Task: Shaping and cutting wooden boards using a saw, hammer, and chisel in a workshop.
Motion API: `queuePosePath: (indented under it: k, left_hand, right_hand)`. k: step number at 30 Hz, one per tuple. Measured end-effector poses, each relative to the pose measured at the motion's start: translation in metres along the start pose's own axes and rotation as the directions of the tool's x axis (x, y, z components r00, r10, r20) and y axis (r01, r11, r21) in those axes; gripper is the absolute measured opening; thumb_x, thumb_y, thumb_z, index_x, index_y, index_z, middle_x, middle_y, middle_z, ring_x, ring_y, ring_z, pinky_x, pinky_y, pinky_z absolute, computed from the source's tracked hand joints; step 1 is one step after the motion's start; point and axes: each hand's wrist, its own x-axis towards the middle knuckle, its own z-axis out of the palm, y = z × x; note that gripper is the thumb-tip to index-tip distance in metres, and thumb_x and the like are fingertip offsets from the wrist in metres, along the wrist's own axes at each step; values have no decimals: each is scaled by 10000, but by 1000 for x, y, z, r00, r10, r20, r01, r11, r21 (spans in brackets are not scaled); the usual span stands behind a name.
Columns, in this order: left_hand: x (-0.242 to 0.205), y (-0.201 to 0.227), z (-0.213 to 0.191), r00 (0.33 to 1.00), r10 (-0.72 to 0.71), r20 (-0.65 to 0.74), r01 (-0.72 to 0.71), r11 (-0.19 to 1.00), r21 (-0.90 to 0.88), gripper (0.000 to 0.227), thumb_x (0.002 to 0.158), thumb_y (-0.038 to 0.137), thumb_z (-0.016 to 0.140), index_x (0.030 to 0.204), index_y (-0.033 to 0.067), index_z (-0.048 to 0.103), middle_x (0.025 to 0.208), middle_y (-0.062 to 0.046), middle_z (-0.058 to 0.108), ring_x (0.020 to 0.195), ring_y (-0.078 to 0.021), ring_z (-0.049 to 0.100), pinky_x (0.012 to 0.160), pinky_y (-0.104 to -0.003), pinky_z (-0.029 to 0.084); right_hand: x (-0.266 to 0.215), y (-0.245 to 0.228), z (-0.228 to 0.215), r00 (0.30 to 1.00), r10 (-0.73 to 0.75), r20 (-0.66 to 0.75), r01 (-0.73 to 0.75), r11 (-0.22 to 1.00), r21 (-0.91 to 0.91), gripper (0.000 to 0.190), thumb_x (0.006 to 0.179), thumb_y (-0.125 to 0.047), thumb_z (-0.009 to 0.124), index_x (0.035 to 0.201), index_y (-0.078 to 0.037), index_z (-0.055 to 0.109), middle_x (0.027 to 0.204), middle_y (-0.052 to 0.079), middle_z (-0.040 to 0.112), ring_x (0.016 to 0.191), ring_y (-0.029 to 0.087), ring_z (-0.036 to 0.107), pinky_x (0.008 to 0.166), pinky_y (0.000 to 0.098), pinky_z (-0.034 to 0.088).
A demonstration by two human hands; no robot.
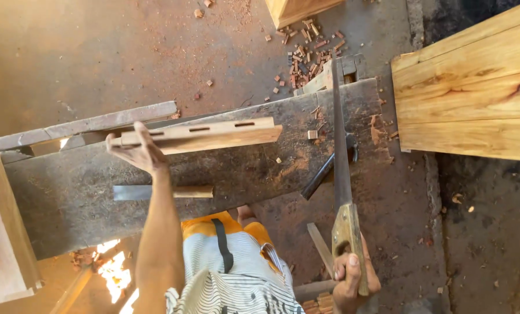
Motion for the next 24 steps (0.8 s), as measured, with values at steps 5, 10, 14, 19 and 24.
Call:
queuePosePath:
  k: [5, 10, 14, 19, 24]
  left_hand:
    - [26, 20, 25, 948, -186, 258, 209, 976, -64, 762, 927, 612, 625, 1358, 3, 467, 1327, -323, 546, 1174, -540, 503, 1074, -648, 392]
    - [-32, 16, 67, 919, -283, 274, 156, 901, 405, 526, 1067, 519, 359, 1326, 76, 475, 1294, -184, 533, 1188, -321, 503, 1044, -641, 342]
    - [-68, -63, 114, 916, -35, 399, -84, 957, 277, 429, 1082, 386, 392, 1317, 64, 549, 1238, -186, 606, 1154, -348, 560, 1038, -565, 461]
    - [-89, 16, 64, 856, -19, 517, -201, 908, 367, 393, 1040, 372, 463, 1293, 109, 611, 1293, -107, 597, 1223, -344, 493, 1039, -599, 313]
    - [-54, -11, 68, 760, 402, 511, -556, 809, 192, 419, 1101, 377, 397, 1313, 97, 625, 1325, -111, 619, 1362, -307, 449, 1145, -588, 209]
  right_hand:
    - [16, 0, 1, 997, 73, -25, -75, 995, -59, 559, 998, -232, 487, 1401, 148, 558, 543, 7, 446, 489, 88, 401, 467, 286, 353]
    - [27, 9, 10, 998, -26, 50, 25, 1000, 3, 477, 1051, -218, 488, 1292, 179, 599, 567, 13, 451, 502, 82, 418, 511, 291, 427]
    - [27, 14, 44, 990, -115, 86, 108, 991, 85, 484, 1018, -202, 478, 1328, 156, 578, 532, -10, 452, 439, 66, 425, 437, 275, 430]
    - [15, 6, 98, 943, -280, 180, 256, 956, 146, 437, 1024, -184, 476, 1309, 126, 593, 536, -26, 511, 388, 47, 453, 397, 252, 433]
    - [-25, 6, 170, 951, -208, 228, 166, 968, 188, 484, 1020, -220, 506, 1376, 100, 577, 533, -33, 494, 397, 44, 457, 355, 257, 427]
